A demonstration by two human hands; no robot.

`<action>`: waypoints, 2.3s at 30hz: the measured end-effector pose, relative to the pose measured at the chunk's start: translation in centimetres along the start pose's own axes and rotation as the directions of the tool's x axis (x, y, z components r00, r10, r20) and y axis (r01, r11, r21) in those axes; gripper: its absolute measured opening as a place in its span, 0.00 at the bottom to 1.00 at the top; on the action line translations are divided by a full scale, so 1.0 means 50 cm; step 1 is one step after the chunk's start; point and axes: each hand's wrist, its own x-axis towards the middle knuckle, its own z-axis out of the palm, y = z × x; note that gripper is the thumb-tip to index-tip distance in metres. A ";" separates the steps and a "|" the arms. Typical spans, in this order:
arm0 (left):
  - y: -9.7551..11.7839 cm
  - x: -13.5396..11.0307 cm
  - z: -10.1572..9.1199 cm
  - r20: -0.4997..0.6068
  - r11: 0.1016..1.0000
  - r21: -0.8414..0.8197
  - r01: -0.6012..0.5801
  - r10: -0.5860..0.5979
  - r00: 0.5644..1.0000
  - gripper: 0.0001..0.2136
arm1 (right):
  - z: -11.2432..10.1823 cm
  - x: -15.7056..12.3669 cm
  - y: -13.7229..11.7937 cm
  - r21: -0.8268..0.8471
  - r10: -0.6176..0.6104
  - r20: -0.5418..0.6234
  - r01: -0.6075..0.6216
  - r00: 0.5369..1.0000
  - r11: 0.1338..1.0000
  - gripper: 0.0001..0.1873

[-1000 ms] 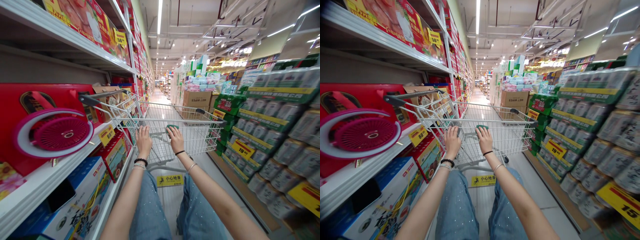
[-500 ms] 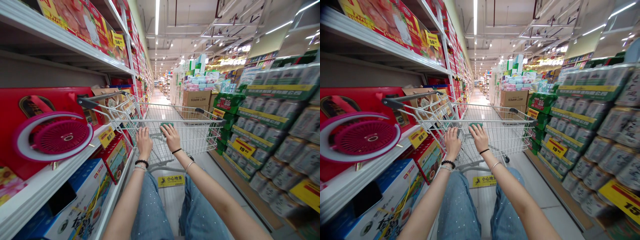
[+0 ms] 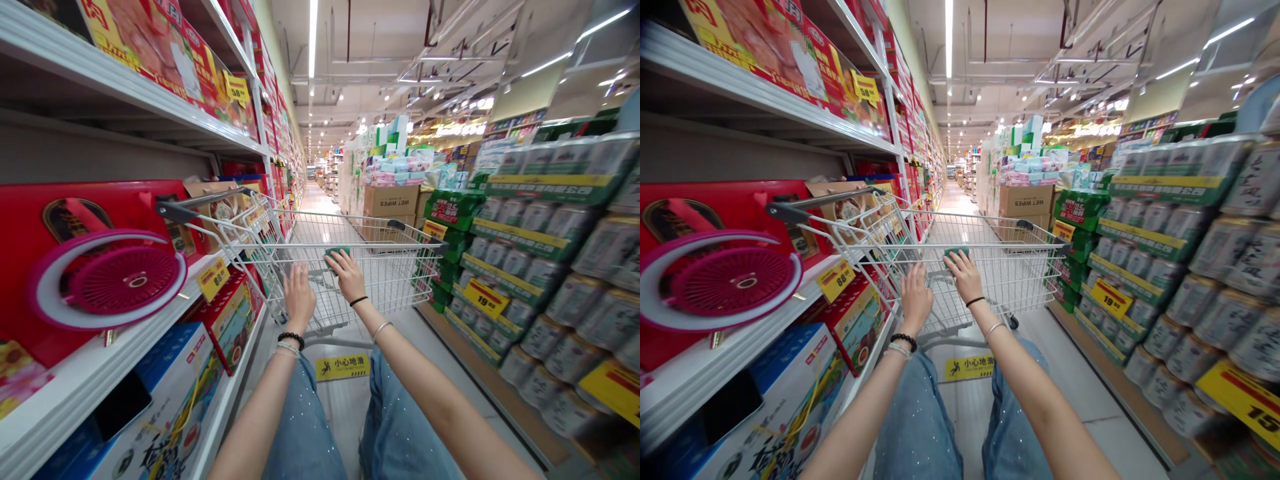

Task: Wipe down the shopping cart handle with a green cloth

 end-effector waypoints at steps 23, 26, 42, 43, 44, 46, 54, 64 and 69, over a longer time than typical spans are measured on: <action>0.110 0.061 0.023 0.127 0.999 0.048 0.016 -0.022 0.992 0.27 | 0.009 -0.024 0.067 0.019 0.069 -0.024 -0.068 0.997 0.997 0.34; 0.111 0.057 0.019 0.126 0.998 0.061 0.018 -0.026 0.992 0.27 | 0.015 -0.039 0.068 0.033 0.063 -0.032 -0.062 0.998 0.998 0.33; 0.114 0.058 -0.013 0.107 0.998 0.038 0.045 -0.048 0.993 0.26 | -0.016 -0.044 0.071 0.056 0.137 -0.102 -0.132 0.985 0.990 0.31; 0.112 0.059 -0.014 0.107 0.998 0.037 0.047 -0.050 0.993 0.26 | -0.019 -0.044 0.072 0.071 0.156 -0.108 -0.149 0.982 0.986 0.32; 0.110 0.059 -0.015 0.108 0.998 0.034 0.049 -0.053 0.993 0.26 | -0.022 -0.043 0.073 0.088 0.176 -0.110 -0.167 0.978 0.982 0.33; 0.105 0.060 -0.016 0.111 0.998 0.025 0.051 -0.053 0.992 0.26 | -0.030 -0.041 0.077 0.126 0.211 -0.101 -0.198 0.972 0.972 0.34; 0.087 0.048 -0.022 0.095 0.999 -0.013 0.029 -0.028 0.995 0.27 | -0.113 0.019 0.132 0.178 0.222 0.136 -0.244 0.966 0.953 0.20; 0.028 0.031 0.021 0.178 0.991 0.011 -0.137 0.133 0.975 0.38 | -0.142 0.055 0.134 0.139 0.190 0.263 -0.232 0.946 0.963 0.18; 0.020 0.037 0.016 0.199 0.990 0.021 -0.138 0.132 0.971 0.39 | -0.135 0.053 0.126 0.138 0.187 0.241 -0.225 0.952 0.965 0.18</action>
